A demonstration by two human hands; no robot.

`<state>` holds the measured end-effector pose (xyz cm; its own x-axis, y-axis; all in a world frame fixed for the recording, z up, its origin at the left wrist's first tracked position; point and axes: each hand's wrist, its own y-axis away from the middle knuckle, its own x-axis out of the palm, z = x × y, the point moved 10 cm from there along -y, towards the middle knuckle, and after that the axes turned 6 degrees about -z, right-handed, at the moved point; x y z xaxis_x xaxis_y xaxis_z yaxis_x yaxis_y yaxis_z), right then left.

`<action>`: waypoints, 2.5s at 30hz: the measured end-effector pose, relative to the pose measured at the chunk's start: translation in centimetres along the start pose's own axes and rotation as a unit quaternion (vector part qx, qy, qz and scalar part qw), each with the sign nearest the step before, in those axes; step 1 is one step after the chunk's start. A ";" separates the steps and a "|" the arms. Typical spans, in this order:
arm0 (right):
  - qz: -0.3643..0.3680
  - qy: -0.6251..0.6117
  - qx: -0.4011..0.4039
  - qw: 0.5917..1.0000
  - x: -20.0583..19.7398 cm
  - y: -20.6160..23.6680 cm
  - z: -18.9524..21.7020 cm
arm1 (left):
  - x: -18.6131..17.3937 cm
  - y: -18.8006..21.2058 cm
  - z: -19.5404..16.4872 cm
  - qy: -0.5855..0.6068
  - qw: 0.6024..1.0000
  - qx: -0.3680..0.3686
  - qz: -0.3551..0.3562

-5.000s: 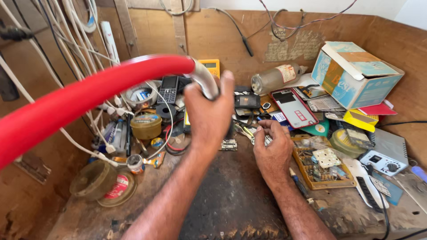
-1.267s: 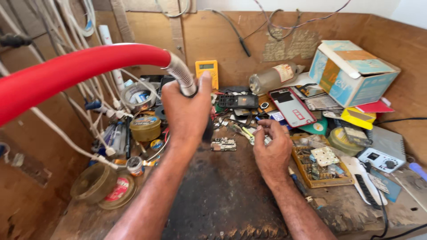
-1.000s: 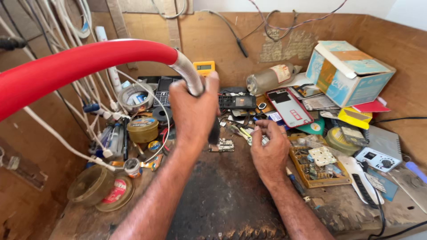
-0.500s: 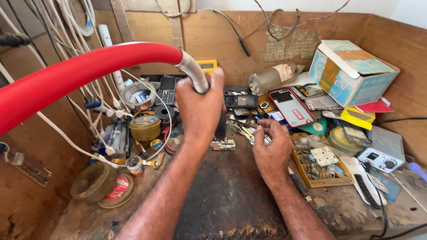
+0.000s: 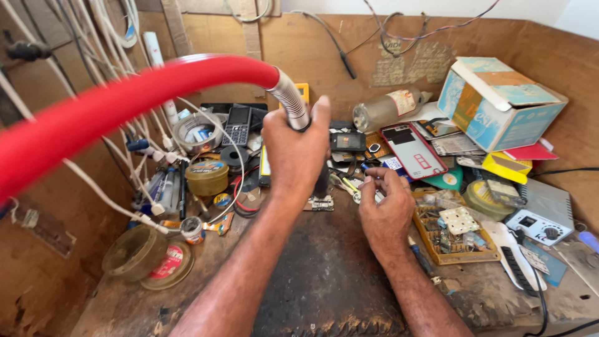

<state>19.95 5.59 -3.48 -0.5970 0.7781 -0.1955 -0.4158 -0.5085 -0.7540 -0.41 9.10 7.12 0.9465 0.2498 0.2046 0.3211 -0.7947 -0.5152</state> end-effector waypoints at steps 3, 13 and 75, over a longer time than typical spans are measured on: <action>0.013 0.010 0.013 1.000 0.4 0.0 -0.3 | 0.5 0.0 0.3 0.018 1.000 -0.013 0.022; 0.000 -0.013 0.009 1.000 0.3 0.1 -0.5 | 0.0 -0.4 0.4 0.018 1.000 0.017 -0.009; 0.013 0.007 0.020 1.000 0.5 -0.1 -0.6 | -3.1 -0.8 -1.1 -0.066 0.998 0.002 -0.023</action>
<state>20.11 6.23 -3.85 -0.5980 0.7695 -0.2243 -0.4273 -0.5428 -0.7230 -3.61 8.36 7.86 0.9269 0.3564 0.1175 0.3642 -0.7789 -0.5105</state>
